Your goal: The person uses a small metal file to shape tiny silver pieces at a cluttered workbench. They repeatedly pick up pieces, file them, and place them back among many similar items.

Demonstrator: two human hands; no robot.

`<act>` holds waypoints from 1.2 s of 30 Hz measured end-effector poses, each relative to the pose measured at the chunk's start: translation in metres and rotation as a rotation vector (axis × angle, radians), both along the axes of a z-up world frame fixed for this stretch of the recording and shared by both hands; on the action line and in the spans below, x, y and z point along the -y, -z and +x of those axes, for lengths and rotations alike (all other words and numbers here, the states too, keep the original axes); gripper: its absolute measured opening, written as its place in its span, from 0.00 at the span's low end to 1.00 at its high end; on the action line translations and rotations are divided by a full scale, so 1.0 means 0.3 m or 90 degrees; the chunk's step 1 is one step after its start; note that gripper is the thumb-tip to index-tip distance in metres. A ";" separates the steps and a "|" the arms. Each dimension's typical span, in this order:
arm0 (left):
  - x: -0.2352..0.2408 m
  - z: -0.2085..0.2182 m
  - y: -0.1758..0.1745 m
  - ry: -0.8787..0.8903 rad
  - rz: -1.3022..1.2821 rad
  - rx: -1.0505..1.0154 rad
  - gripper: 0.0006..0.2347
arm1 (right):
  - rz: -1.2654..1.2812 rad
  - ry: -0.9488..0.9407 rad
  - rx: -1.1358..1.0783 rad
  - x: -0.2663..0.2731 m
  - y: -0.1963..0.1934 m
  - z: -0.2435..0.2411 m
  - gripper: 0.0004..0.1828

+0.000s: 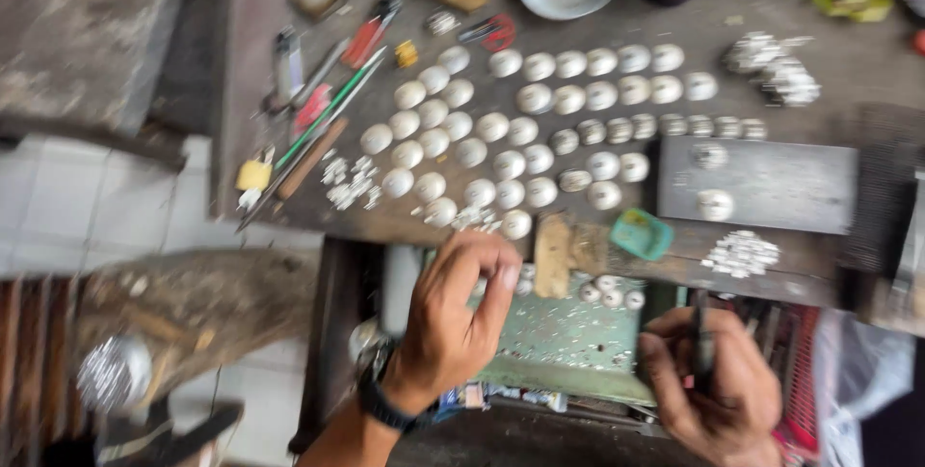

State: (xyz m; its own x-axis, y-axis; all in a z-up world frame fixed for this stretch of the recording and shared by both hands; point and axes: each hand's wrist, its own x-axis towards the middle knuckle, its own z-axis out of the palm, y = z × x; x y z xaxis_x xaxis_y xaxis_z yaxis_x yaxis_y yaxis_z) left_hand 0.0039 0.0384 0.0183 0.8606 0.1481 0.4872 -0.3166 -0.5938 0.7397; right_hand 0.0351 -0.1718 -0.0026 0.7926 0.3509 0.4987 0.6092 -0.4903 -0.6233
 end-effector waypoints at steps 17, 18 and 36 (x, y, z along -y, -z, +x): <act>0.189 -0.082 0.106 0.194 -0.644 -0.449 0.08 | 0.021 -0.221 0.026 -0.002 -0.004 -0.031 0.20; 0.188 -0.084 0.110 0.192 -0.642 -0.452 0.08 | 0.024 -0.220 0.024 -0.004 -0.002 -0.031 0.20; 0.186 -0.085 0.090 0.194 -0.577 -0.379 0.08 | 0.048 -0.105 -0.045 -0.007 0.020 -0.038 0.21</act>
State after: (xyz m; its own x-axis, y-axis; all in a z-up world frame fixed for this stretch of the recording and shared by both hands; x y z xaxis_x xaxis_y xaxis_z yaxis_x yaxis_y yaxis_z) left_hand -0.0216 -0.0175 -0.0087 0.9808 -0.0175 -0.1941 0.1912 0.2808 0.9405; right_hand 0.0237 -0.1697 -0.0085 0.7614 0.4426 0.4737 0.6309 -0.3373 -0.6987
